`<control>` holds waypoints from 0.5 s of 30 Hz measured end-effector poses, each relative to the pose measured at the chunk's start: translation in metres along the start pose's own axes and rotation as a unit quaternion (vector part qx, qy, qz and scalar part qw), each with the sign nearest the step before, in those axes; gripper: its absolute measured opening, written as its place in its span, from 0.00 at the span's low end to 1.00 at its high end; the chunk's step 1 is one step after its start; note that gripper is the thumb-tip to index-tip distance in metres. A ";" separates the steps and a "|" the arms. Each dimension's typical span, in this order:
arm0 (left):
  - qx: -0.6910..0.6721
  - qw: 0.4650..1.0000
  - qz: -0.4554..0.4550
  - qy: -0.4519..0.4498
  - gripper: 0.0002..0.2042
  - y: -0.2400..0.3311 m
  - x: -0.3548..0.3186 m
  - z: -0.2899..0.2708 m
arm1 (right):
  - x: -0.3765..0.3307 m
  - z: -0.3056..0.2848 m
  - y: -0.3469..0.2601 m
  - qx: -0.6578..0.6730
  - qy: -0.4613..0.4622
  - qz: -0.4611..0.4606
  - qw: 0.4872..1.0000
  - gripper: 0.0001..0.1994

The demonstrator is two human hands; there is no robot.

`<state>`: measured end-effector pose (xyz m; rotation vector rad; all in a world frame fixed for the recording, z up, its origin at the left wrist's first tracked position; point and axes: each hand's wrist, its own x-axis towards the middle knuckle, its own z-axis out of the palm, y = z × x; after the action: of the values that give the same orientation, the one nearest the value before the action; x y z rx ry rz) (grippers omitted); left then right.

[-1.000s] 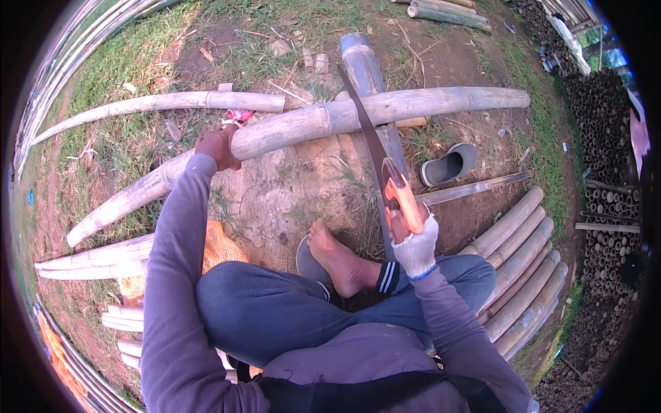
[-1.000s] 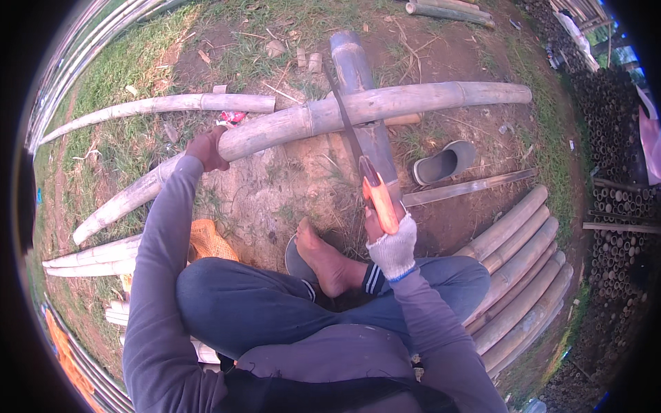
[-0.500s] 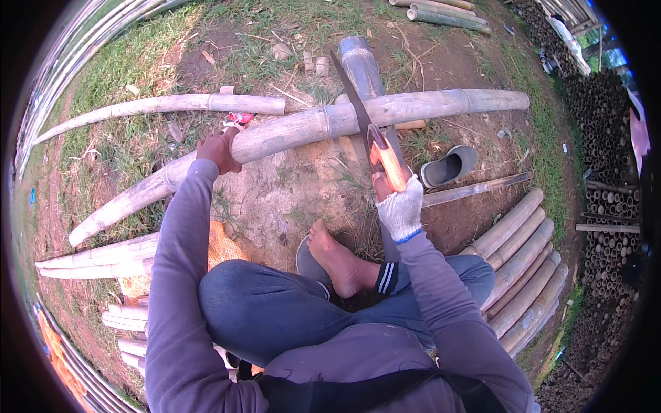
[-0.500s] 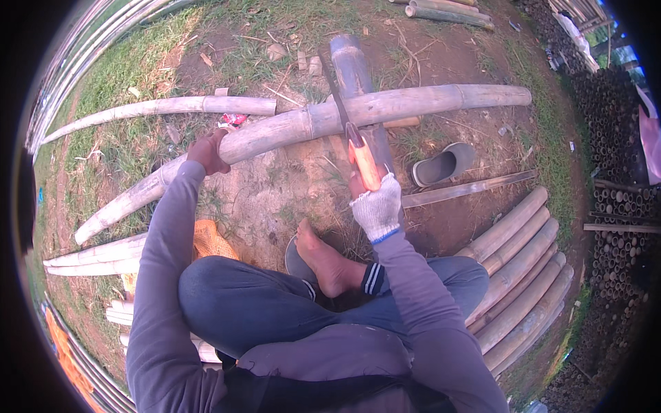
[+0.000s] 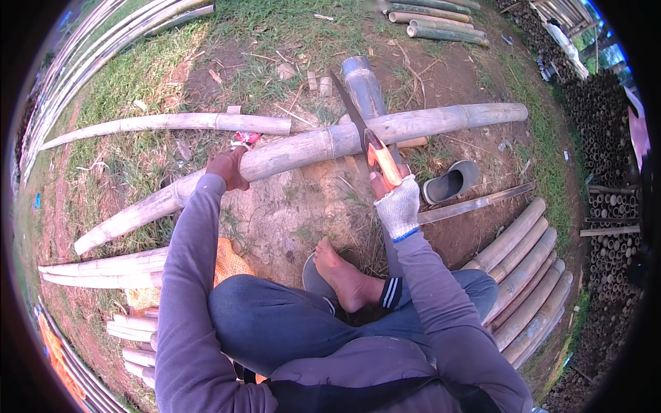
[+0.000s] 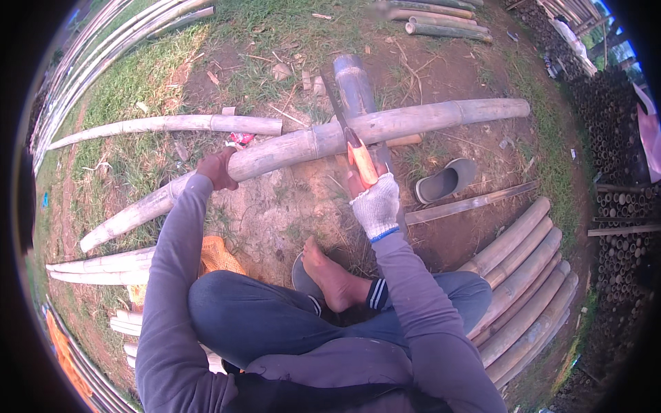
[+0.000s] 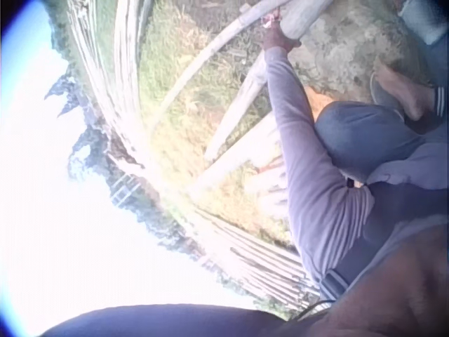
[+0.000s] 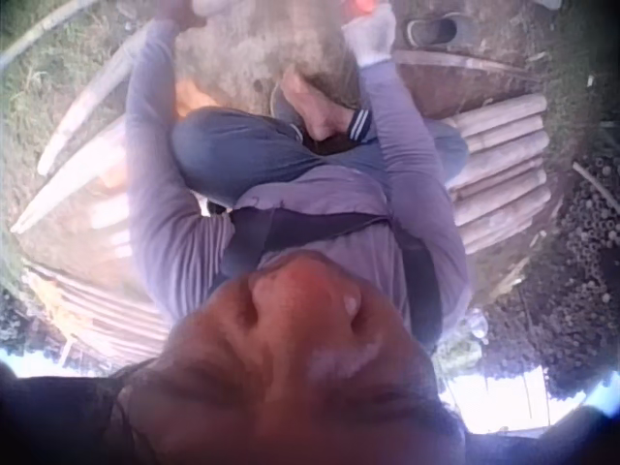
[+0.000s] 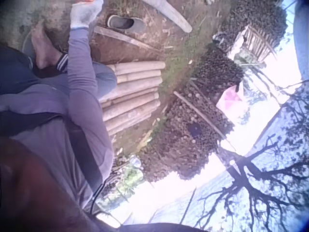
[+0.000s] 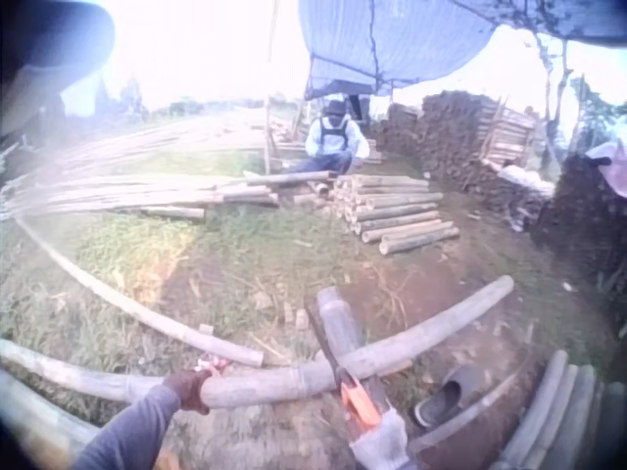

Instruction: The person sits on the ground and uses a hand saw to cut a long bamboo pole into shorter sections. They hold the bamboo with one hand and their foot while sawing with the other, then move the cut pieces aside.

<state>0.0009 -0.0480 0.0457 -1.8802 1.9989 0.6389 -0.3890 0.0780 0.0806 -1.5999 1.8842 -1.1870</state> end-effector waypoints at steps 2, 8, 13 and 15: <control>0.003 1.000 0.002 0.000 0.53 0.004 -0.004 -0.004 | -0.011 -0.013 0.006 0.152 -0.021 -0.018 0.988 0.30; 0.076 0.983 0.018 0.168 0.62 -0.010 -0.023 0.026 | -0.096 -0.090 0.075 -0.079 -0.058 -0.008 0.995 0.26; -0.057 0.933 0.083 0.346 0.51 0.003 -0.091 0.019 | -0.120 -0.131 0.108 -0.246 -0.172 0.105 0.948 0.21; -0.276 0.926 0.121 0.226 0.44 0.001 -0.124 0.014 | -0.108 -0.125 0.089 -0.212 -0.155 0.133 0.956 0.20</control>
<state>0.0085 0.0649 0.0985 -2.2760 2.5802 0.9953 -0.5077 0.2211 0.0564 -1.5550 2.1443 -0.4069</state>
